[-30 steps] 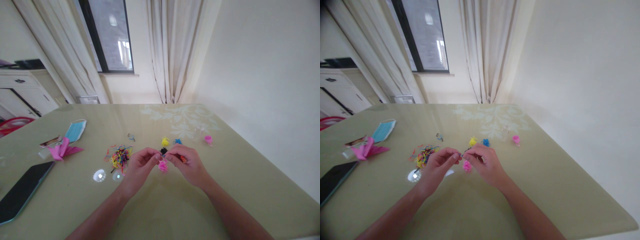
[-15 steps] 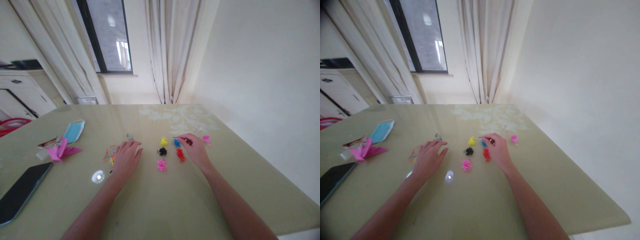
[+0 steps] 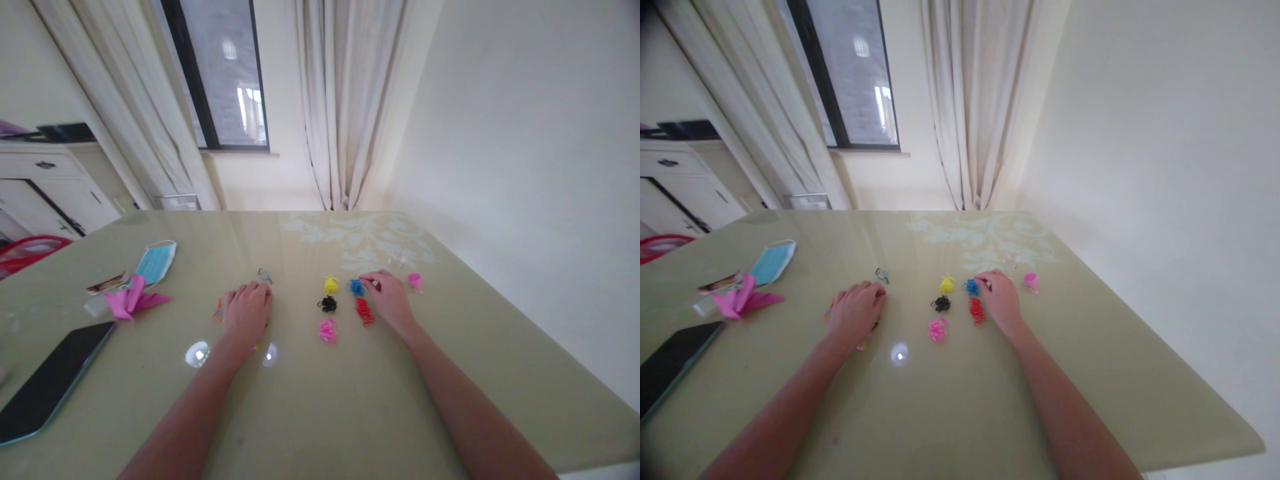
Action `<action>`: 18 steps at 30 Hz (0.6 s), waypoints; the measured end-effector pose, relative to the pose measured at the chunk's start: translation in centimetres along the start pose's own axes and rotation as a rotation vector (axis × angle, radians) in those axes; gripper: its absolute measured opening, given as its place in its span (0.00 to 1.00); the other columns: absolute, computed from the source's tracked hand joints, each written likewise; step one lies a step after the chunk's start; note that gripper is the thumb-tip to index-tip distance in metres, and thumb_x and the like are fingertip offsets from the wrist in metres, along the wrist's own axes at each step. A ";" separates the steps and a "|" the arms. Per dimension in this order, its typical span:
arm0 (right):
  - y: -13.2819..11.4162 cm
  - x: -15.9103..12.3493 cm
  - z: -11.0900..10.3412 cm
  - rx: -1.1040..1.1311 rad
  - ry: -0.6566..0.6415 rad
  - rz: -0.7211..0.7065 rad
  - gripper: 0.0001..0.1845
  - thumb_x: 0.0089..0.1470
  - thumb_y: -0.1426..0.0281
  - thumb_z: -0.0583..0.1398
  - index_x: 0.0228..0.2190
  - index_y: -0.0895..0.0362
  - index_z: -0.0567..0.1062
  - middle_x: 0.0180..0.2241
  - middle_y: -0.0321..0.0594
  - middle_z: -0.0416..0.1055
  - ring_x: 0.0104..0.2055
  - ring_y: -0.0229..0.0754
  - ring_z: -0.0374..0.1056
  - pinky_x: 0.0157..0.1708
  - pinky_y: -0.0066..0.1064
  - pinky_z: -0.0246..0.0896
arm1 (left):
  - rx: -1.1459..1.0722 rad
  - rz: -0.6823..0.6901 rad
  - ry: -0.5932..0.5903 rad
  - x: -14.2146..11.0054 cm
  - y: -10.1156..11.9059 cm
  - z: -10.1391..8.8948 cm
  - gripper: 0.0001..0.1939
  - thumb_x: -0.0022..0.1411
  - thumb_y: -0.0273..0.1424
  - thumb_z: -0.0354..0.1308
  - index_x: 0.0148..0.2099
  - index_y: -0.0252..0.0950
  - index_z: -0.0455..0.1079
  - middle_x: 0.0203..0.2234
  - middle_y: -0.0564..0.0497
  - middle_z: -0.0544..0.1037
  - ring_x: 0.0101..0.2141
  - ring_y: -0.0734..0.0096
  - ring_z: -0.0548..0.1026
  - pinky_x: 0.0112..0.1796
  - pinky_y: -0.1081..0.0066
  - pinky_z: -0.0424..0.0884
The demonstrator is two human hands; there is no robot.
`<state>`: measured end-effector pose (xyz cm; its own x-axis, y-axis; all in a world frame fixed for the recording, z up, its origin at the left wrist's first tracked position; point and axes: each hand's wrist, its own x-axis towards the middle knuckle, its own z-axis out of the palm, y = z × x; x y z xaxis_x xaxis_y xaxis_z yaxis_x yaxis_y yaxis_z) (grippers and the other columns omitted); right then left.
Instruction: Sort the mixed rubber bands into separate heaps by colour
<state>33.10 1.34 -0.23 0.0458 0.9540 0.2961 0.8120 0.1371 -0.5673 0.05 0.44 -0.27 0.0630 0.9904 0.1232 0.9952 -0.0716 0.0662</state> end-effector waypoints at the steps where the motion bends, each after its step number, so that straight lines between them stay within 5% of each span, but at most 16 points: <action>1: 0.1 0.0 -0.2 0.003 -0.007 -0.006 0.14 0.65 0.67 0.60 0.40 0.56 0.87 0.41 0.47 0.82 0.35 0.46 0.75 0.42 0.37 0.67 | -0.009 -0.002 0.007 0.0 -0.1 0.1 0.16 0.76 0.33 0.47 0.49 0.37 0.78 0.48 0.40 0.83 0.52 0.47 0.78 0.53 0.52 0.67; 7: 1.0 0.2 -0.3 0.006 0.017 -0.044 0.11 0.63 0.66 0.63 0.37 0.53 0.87 0.37 0.44 0.83 0.31 0.44 0.73 0.38 0.35 0.67 | 0.014 0.027 0.014 0.3 -0.3 0.6 0.17 0.76 0.31 0.47 0.50 0.39 0.78 0.48 0.42 0.83 0.52 0.47 0.78 0.52 0.53 0.68; 18: 2.6 1.2 2.9 -0.037 0.102 -0.059 0.15 0.65 0.70 0.59 0.40 0.55 0.87 0.39 0.49 0.82 0.37 0.48 0.76 0.41 0.38 0.67 | -0.002 0.022 0.143 0.3 0.5 0.4 0.16 0.76 0.30 0.46 0.48 0.35 0.76 0.48 0.38 0.82 0.51 0.46 0.77 0.51 0.51 0.71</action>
<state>33.53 3.60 -3.58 0.0551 0.9123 0.4057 0.8356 0.1803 -0.5189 0.63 0.72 -0.61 0.0738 0.9616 0.2643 0.9936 -0.0937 0.0635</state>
